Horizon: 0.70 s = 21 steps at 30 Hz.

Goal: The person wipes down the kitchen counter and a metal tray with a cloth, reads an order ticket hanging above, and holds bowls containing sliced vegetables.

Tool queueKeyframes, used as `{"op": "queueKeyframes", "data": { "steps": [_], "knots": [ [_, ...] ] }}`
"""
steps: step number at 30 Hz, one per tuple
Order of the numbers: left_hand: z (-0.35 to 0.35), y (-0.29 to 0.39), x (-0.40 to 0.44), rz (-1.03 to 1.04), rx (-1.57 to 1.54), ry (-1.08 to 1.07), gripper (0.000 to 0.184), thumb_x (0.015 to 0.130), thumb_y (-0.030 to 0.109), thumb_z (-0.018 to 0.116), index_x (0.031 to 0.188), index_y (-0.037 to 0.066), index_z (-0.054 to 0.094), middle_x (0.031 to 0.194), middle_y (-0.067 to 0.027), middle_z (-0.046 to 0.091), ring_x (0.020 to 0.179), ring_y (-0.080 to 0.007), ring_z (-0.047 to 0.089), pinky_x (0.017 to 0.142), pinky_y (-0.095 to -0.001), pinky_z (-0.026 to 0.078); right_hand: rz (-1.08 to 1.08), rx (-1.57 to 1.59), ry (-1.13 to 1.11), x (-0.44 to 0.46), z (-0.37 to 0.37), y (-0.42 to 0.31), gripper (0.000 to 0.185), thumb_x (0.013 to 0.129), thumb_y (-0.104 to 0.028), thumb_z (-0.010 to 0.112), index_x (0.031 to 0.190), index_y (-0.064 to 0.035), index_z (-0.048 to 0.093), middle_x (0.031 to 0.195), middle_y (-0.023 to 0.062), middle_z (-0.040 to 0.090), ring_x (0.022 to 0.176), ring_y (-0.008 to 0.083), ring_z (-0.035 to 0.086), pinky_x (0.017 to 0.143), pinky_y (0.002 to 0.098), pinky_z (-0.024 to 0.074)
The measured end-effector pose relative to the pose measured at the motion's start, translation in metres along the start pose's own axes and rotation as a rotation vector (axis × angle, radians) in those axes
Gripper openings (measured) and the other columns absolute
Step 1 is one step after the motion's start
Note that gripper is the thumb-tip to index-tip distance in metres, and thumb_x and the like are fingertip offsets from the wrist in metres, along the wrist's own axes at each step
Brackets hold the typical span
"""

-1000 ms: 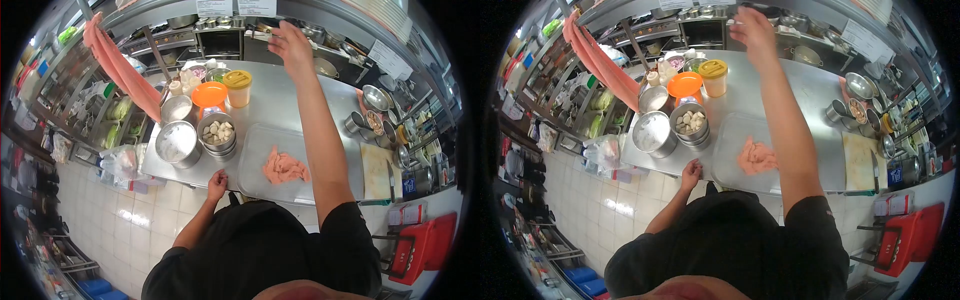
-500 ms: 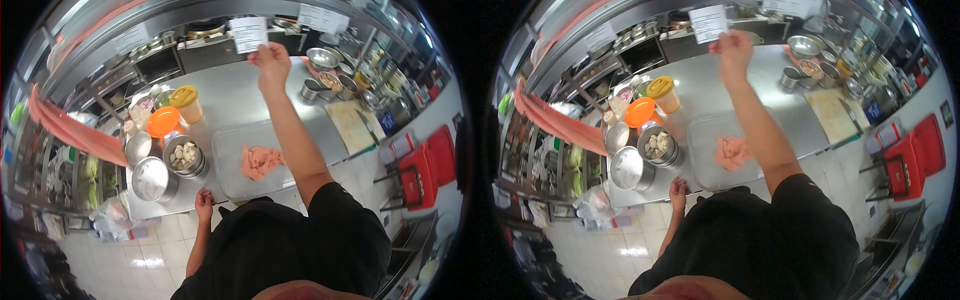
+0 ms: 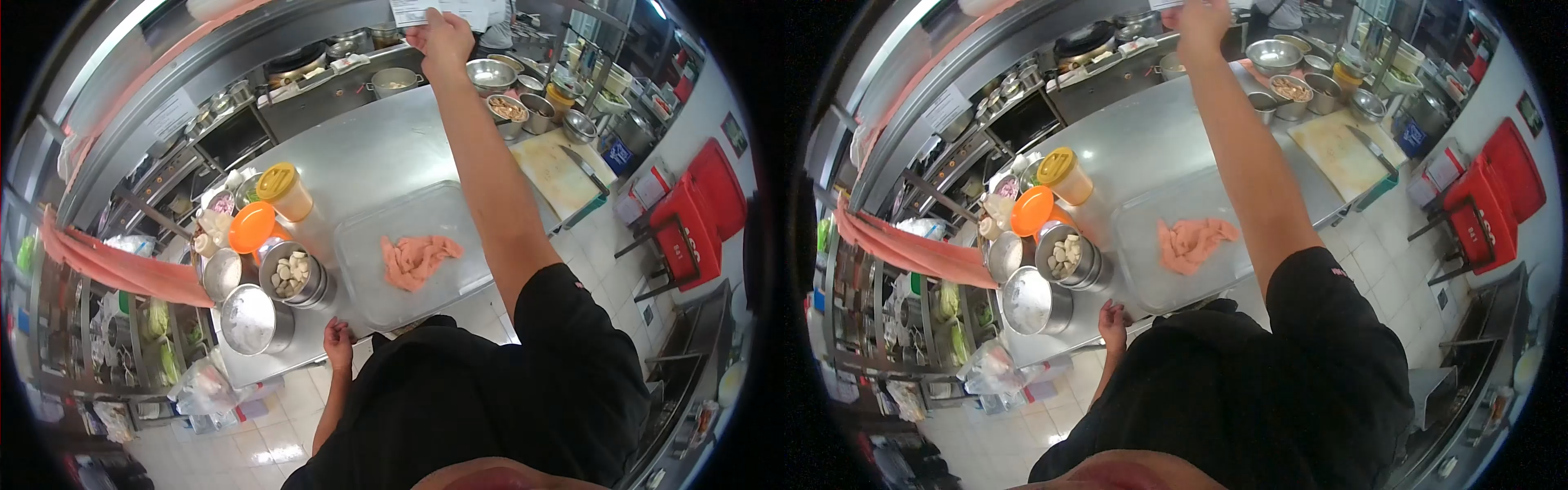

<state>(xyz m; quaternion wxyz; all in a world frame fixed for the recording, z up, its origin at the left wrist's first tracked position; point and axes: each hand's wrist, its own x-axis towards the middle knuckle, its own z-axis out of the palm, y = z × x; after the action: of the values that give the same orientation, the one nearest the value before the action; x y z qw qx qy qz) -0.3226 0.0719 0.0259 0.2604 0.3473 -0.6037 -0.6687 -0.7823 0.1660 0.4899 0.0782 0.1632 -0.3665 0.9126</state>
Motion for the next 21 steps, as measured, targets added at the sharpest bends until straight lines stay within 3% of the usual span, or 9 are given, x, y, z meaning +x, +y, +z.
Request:
{"op": "queueKeyframes", "data": {
  "steps": [2,6,9,14,18,21],
  "knots": [
    [0.002,-0.004,0.001,0.005,-0.03,-0.008,0.04,0.091,0.0,0.051,0.13,0.0,0.044,0.102,-0.0101,0.058,0.069,-0.01,0.056,0.057,-0.0244,0.052,0.087,0.076,-0.006,-0.021,0.0,0.017,0.028,0.09,-0.015,0.06,0.107,0.0017,0.046,0.083,0.0148,0.062,0.066,0.0227,0.063,0.056,0.0335,0.0547],
    [-0.004,-0.018,0.003,0.056,-0.075,0.009,0.04,0.09,-0.001,0.051,0.13,0.001,0.045,0.103,-0.0092,0.058,0.072,-0.0106,0.057,0.059,-0.0247,0.053,0.358,0.015,-0.303,-0.128,0.046,0.073,0.034,0.088,-0.023,0.066,0.108,-0.0018,0.049,0.088,0.0127,0.063,0.069,0.0213,0.063,0.06,0.0346,0.0551],
    [-0.004,-0.011,0.001,0.054,-0.012,0.015,0.04,0.09,-0.001,0.051,0.129,0.002,0.047,0.103,-0.0085,0.058,0.074,-0.011,0.058,0.06,-0.0254,0.053,0.453,-0.028,-0.491,-0.179,0.113,0.088,0.034,0.088,-0.023,0.067,0.109,-0.004,0.049,0.094,0.012,0.062,0.072,0.021,0.063,0.063,0.0351,0.0553],
    [-0.004,-0.016,0.0,0.048,-0.071,0.033,0.04,0.09,-0.001,0.051,0.13,0.004,0.048,0.103,-0.0063,0.058,0.076,-0.0105,0.057,0.063,-0.0261,0.054,0.572,0.21,-0.629,-0.2,0.197,0.11,0.029,0.084,-0.016,0.068,0.103,0.0005,0.053,0.087,0.0106,0.062,0.073,0.0208,0.064,0.058,0.0327,0.0556],
    [-0.005,-0.016,-0.005,0.174,0.007,0.044,0.039,0.091,-0.002,0.05,0.13,0.004,0.048,0.102,-0.0058,0.058,0.076,-0.0105,0.057,0.065,-0.0263,0.055,0.49,0.194,-0.536,-0.201,0.181,0.107,0.016,0.083,-0.008,0.066,0.093,0.0017,0.057,0.084,0.0118,0.063,0.069,0.0212,0.066,0.056,0.0329,0.056],
    [-0.005,-0.023,-0.005,0.088,-0.163,0.019,0.039,0.091,-0.003,0.051,0.13,0.001,0.046,0.103,-0.0083,0.058,0.076,-0.0125,0.058,0.066,-0.0274,0.054,0.258,0.054,-0.385,-0.19,0.117,0.088,0.018,0.087,-0.003,0.059,0.101,0.002,0.05,0.087,0.0172,0.065,0.064,0.0245,0.066,0.055,0.0343,0.0559]
  ]
}}
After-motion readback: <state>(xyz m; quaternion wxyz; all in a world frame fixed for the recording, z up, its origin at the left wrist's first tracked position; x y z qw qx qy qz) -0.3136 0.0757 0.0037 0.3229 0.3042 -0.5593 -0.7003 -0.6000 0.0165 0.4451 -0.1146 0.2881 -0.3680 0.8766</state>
